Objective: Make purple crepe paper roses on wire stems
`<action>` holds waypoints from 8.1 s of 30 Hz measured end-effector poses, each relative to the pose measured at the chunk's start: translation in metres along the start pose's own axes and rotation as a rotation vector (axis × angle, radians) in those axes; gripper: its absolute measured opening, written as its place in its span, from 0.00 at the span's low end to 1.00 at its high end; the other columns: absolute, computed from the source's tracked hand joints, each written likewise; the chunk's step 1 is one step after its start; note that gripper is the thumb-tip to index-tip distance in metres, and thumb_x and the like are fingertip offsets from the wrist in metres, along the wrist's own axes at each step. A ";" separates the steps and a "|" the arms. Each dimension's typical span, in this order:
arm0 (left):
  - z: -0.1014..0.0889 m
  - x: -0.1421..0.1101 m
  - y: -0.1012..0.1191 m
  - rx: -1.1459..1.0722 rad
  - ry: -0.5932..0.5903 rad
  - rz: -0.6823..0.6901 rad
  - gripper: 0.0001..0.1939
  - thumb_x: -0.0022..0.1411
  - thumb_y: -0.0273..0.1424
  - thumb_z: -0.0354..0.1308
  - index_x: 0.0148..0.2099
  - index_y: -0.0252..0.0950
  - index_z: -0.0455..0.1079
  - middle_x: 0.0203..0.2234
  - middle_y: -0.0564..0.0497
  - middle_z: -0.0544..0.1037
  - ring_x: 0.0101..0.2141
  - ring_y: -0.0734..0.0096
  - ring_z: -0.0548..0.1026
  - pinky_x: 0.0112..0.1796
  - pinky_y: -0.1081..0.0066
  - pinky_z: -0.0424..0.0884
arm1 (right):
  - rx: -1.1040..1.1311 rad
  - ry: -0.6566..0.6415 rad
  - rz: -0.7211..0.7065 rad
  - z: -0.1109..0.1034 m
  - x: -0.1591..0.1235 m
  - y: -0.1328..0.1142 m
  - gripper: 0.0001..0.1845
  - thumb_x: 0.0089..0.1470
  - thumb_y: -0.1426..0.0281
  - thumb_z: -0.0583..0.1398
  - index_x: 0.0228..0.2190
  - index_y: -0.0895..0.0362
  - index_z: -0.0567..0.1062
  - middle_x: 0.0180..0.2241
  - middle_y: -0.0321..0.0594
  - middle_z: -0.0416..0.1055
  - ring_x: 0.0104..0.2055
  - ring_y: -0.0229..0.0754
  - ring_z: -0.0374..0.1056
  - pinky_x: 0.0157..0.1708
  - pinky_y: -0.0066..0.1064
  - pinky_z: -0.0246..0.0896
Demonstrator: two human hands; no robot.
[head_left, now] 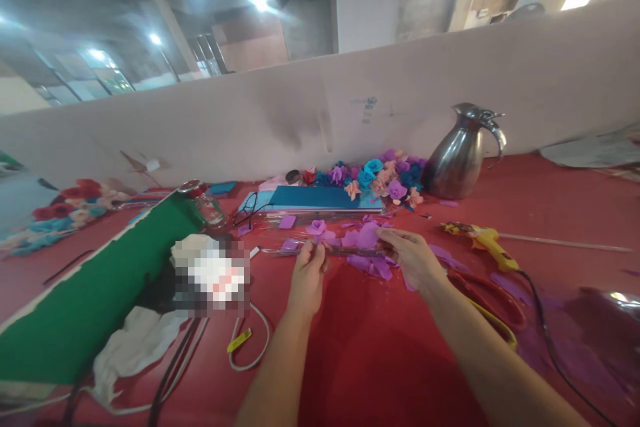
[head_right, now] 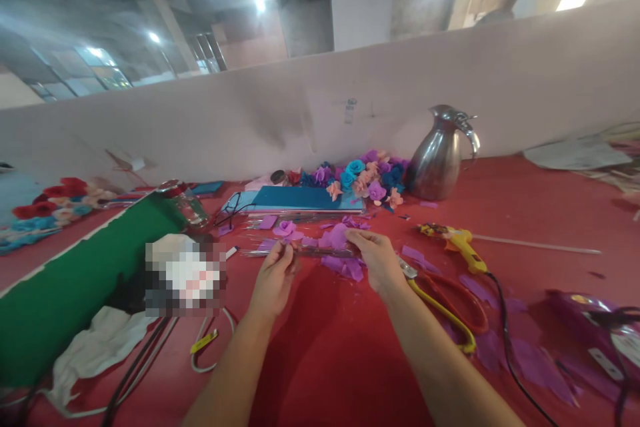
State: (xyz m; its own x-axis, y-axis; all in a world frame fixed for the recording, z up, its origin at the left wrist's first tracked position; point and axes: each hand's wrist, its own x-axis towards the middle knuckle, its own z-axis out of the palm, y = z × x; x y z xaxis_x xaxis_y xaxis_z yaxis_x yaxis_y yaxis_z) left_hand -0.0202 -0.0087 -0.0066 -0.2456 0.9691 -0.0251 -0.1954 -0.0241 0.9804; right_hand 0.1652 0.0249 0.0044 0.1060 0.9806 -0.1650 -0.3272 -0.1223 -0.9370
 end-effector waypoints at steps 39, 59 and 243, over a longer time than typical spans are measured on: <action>0.018 -0.002 -0.017 -0.089 0.060 0.011 0.09 0.42 0.28 0.68 0.31 0.34 0.80 0.29 0.49 0.82 0.35 0.65 0.78 0.47 0.63 0.71 | 0.255 0.009 0.141 0.027 -0.024 0.004 0.13 0.31 0.65 0.71 0.21 0.61 0.80 0.22 0.40 0.76 0.23 0.34 0.68 0.26 0.25 0.63; 0.022 0.001 -0.017 -0.108 0.052 0.024 0.08 0.38 0.26 0.69 0.27 0.34 0.79 0.25 0.51 0.81 0.30 0.70 0.76 0.42 0.66 0.70 | 0.332 -0.091 0.159 0.038 -0.030 0.009 0.14 0.31 0.62 0.71 0.21 0.59 0.79 0.20 0.38 0.75 0.24 0.36 0.68 0.29 0.29 0.60; 0.020 -0.011 -0.008 0.011 -0.175 0.042 0.08 0.48 0.33 0.65 0.32 0.37 0.81 0.27 0.49 0.82 0.32 0.63 0.77 0.42 0.63 0.70 | 0.017 -0.195 -0.288 0.037 -0.037 0.039 0.10 0.45 0.61 0.66 0.29 0.53 0.82 0.30 0.37 0.77 0.33 0.44 0.70 0.39 0.37 0.65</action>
State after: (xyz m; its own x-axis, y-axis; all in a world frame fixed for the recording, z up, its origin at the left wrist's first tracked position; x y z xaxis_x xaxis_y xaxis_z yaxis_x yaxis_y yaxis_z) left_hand 0.0030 -0.0147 -0.0105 -0.0845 0.9952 0.0496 -0.1776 -0.0640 0.9820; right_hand 0.1142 -0.0104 -0.0145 0.0151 0.9854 0.1695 -0.3260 0.1651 -0.9308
